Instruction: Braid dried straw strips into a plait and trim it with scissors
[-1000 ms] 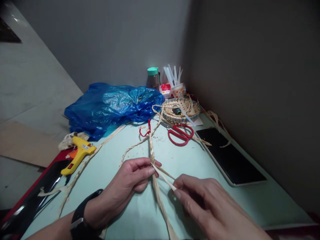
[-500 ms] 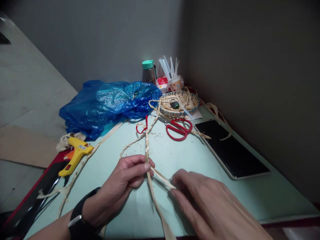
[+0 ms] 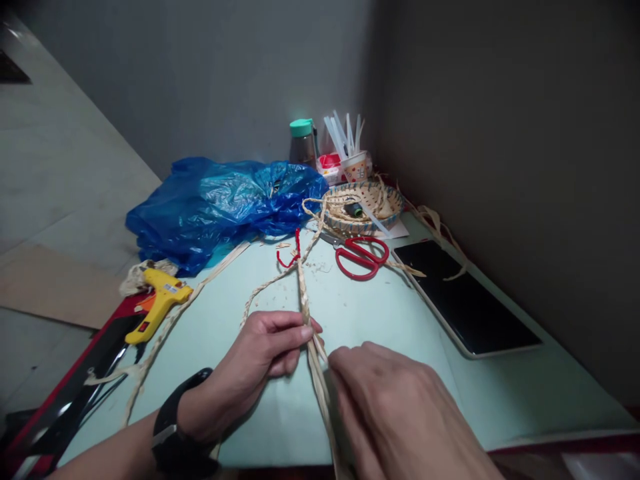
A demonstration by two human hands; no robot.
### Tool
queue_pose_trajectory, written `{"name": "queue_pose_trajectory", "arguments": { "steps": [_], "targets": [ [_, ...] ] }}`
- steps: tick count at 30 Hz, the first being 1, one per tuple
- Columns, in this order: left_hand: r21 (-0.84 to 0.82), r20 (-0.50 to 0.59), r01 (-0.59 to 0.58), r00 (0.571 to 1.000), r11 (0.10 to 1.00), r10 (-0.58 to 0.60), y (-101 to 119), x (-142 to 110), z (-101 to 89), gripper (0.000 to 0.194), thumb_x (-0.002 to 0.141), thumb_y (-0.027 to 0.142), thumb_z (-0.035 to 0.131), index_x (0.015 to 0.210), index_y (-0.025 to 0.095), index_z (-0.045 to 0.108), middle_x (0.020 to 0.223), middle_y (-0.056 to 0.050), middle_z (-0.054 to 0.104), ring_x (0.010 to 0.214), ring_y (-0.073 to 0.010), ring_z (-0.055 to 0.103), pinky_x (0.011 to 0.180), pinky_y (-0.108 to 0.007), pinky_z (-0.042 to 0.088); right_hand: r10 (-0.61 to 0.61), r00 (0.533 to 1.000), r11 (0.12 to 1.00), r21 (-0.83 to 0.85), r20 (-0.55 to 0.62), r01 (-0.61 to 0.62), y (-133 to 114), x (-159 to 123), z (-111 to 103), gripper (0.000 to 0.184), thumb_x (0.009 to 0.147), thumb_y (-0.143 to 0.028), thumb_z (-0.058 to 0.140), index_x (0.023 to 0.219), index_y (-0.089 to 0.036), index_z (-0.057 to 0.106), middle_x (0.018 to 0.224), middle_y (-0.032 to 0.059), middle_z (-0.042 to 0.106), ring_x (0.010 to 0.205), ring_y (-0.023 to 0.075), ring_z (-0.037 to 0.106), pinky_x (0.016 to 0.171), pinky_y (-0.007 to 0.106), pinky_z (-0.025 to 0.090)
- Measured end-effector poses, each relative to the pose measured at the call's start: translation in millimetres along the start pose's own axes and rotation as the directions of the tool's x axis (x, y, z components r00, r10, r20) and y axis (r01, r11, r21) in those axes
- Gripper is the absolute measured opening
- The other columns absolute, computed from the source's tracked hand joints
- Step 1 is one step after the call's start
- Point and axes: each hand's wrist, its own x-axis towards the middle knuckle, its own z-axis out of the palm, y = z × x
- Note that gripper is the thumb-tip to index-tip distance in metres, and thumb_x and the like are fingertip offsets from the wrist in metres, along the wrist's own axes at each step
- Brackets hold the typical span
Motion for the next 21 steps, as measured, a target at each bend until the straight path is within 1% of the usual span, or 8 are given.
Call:
{"name": "queue_pose_trajectory", "arguments": {
  "steps": [3,5,9,11,14,16,18,21],
  "targets": [
    [-0.019,0.004,0.022,1.0,1.0,-0.022,1,-2,2.6,0.019,0.081,0.024,0.064,0.088,0.008,0.072,0.062,-0.005,0.064,0.04,-0.0019,0.025,0.04,-0.023,0.009,-0.144,0.989,0.974,-0.181,-0.042,0.134,-9,4,7,0.014,0.077,-0.013,0.048,0.08,-0.021,0.059,0.064,0.0033,0.063,0.053,0.0185,0.059,0.046,0.029,0.044],
    [-0.052,0.03,0.009,1.0,0.999,-0.007,1,-4,2.2,0.018,0.081,0.021,0.063,0.089,0.008,0.071,0.072,-0.009,0.069,0.04,-0.001,0.027,0.04,-0.022,0.009,-0.227,0.971,0.935,-0.294,-0.069,0.198,-14,6,14,0.021,0.069,-0.007,0.051,0.082,-0.021,0.059,0.066,0.0043,0.066,0.055,0.0203,0.061,0.048,0.03,0.044],
    [-0.12,0.108,0.009,0.994,0.993,0.004,0,-6,-1.3,0.021,0.087,0.023,0.057,0.095,0.008,0.069,0.084,-0.012,0.073,0.037,0.0016,0.025,0.038,-0.02,0.01,-0.286,0.955,0.875,-0.428,-0.078,0.227,-23,11,33,0.02,0.072,-0.006,0.052,0.084,-0.018,0.061,0.072,0.0081,0.07,0.06,0.0234,0.065,0.053,0.033,0.049],
    [-0.152,0.119,0.012,0.993,0.988,0.006,-1,-6,-2.6,0.02,0.086,0.024,0.061,0.098,0.009,0.069,0.092,-0.013,0.073,0.04,0.0013,0.033,0.038,-0.018,0.013,-0.281,0.958,0.864,-0.451,-0.059,0.226,-26,12,39,0.02,0.074,-0.007,0.053,0.088,-0.017,0.063,0.077,0.0105,0.071,0.063,0.0252,0.066,0.052,0.034,0.049],
    [-0.181,0.113,0.025,0.994,0.983,-0.004,1,-7,-2.9,0.02,0.08,0.02,0.069,0.097,0.01,0.069,0.093,-0.011,0.071,0.046,-0.0002,0.042,0.039,-0.016,0.016,-0.273,0.96,0.907,-0.348,-0.058,0.237,-25,15,31,0.017,0.08,-0.011,0.053,0.09,-0.017,0.064,0.082,0.0096,0.072,0.071,0.0252,0.068,0.058,0.033,0.052],
    [-0.187,0.107,0.004,0.994,0.982,0.016,4,-7,-2.6,0.018,0.079,0.018,0.069,0.096,0.01,0.07,0.085,-0.007,0.069,0.042,0.0015,0.035,0.038,-0.016,0.016,-0.237,0.967,0.96,-0.177,-0.095,0.218,-20,18,15,0.016,0.089,-0.02,0.05,0.093,-0.02,0.064,0.086,0.0068,0.072,0.077,0.0226,0.068,0.065,0.032,0.053],
    [-0.184,0.105,-0.022,0.994,0.983,0.042,7,-8,-2.5,0.019,0.08,0.019,0.068,0.097,0.01,0.071,0.072,-0.002,0.064,0.037,0.0024,0.026,0.038,-0.017,0.014,-0.111,0.974,0.994,-0.022,-0.197,0.109,-12,23,-2,0.021,0.095,-0.03,0.046,0.101,-0.022,0.064,0.092,0.0071,0.072,0.081,0.0212,0.068,0.067,0.03,0.053],
    [-0.212,0.11,-0.015,0.993,0.977,0.039,9,-9,-2.4,0.023,0.077,0.02,0.072,0.098,0.011,0.071,0.065,0.001,0.059,0.04,0.0007,0.031,0.041,-0.015,0.023,0.133,0.981,0.977,0.188,-0.142,-0.105,-3,32,-16,0.034,0.094,-0.048,0.049,0.113,-0.024,0.064,0.104,0.0074,0.073,0.089,0.0221,0.07,0.072,0.029,0.055]
  ]
}}
